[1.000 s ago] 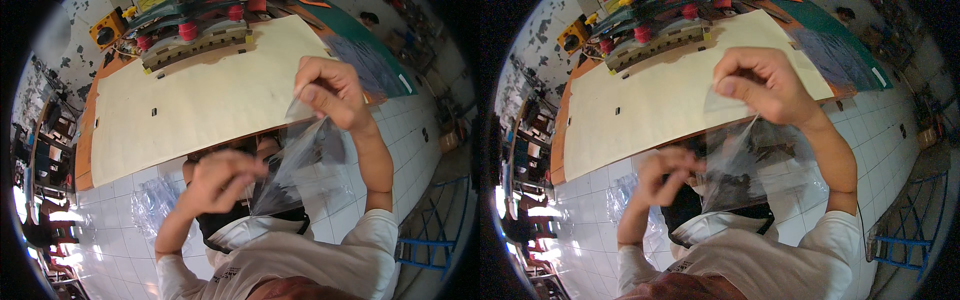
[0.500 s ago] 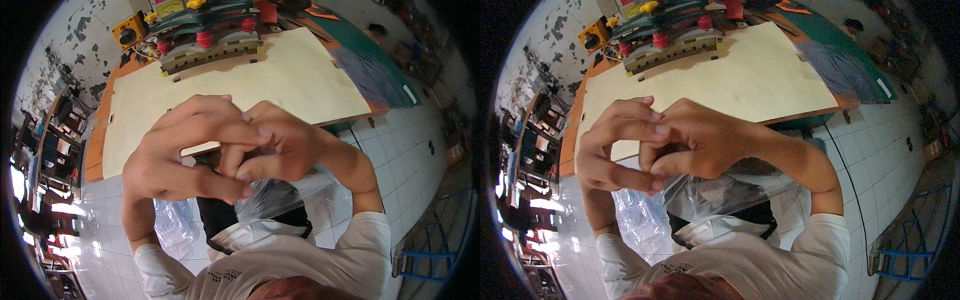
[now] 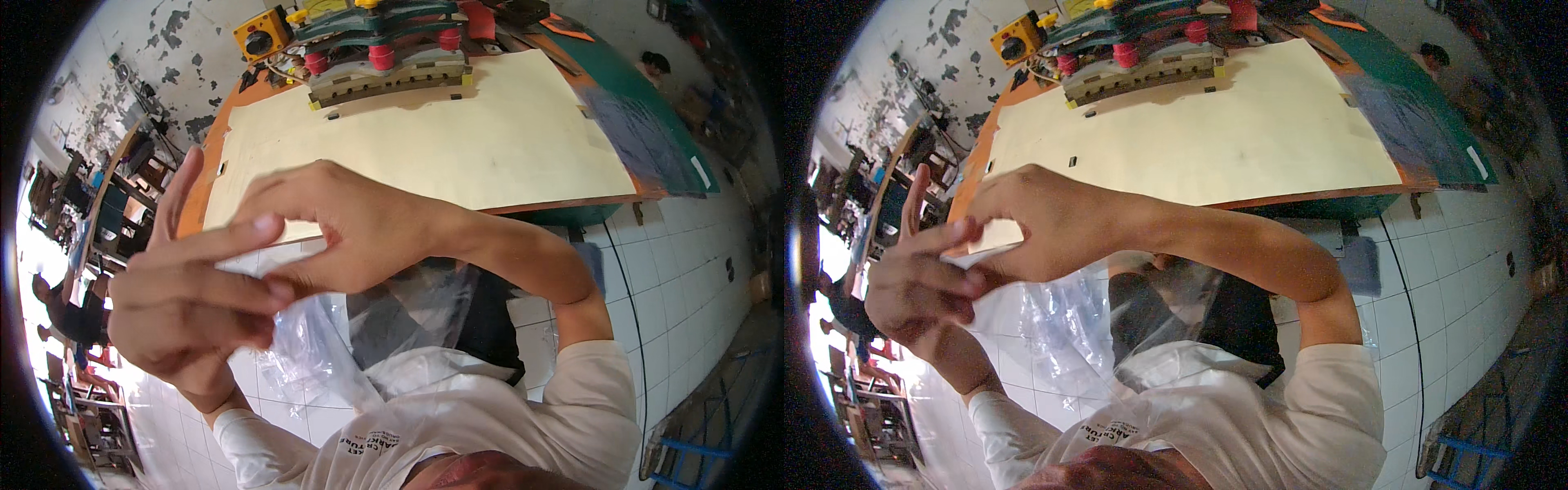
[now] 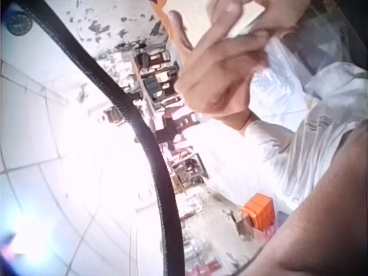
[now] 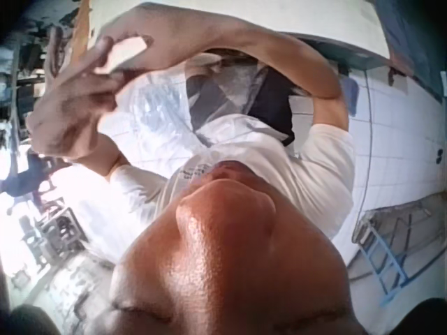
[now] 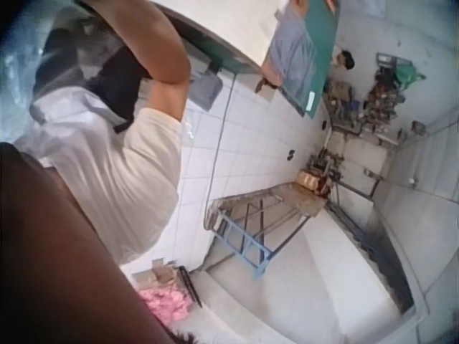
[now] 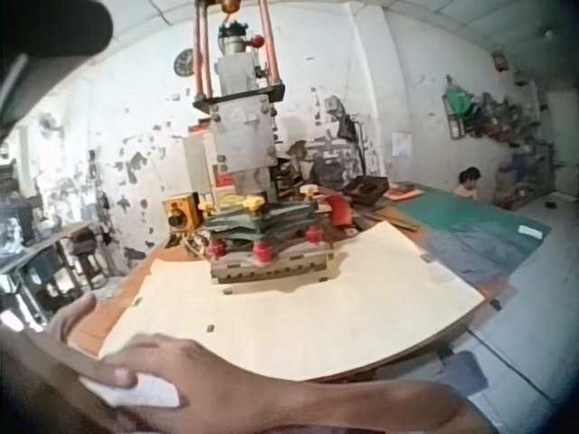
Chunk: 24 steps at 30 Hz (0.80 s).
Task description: The person aligns transparent plastic sheets under a heat sealer machine to seal their edges together. The person then pulls out and separates the layers of the sealed plastic sheets by hand.
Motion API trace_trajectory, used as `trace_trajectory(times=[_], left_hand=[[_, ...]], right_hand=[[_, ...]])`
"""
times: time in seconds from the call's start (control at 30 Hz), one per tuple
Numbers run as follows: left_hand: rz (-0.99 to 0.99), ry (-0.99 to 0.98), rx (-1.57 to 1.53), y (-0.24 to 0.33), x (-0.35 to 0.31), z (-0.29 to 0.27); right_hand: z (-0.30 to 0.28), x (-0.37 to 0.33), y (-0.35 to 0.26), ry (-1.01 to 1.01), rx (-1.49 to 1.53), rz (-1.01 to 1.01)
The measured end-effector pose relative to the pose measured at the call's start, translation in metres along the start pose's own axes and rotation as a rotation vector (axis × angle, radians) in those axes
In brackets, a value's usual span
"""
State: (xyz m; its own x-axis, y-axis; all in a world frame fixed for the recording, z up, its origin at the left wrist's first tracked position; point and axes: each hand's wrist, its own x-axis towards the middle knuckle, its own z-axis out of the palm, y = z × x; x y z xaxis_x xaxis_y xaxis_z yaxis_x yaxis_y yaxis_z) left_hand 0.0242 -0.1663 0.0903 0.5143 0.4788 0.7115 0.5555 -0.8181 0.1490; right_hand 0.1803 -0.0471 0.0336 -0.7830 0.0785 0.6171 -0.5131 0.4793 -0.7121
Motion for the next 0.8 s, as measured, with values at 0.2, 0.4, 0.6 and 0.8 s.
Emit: trace_trajectory(times=[0.2,0.4,0.6,0.8], left_hand=[[-0.526,0.143,-0.076,-0.002,0.009,0.0],[-0.51,0.09,0.118,-0.038,0.04,-0.015],[-0.529,-0.044,0.199,-0.057,0.075,-0.009],[-0.531,-0.074,0.063,-0.099,0.081,-0.034]], right_hand=[[-0.009,-0.024,0.002,0.277,-0.397,0.019],[-0.03,-0.069,-0.028,0.192,-0.028,0.451],[-0.03,-0.108,-0.028,0.341,-0.044,0.571],[-0.037,-0.154,0.002,0.471,0.062,0.681]])
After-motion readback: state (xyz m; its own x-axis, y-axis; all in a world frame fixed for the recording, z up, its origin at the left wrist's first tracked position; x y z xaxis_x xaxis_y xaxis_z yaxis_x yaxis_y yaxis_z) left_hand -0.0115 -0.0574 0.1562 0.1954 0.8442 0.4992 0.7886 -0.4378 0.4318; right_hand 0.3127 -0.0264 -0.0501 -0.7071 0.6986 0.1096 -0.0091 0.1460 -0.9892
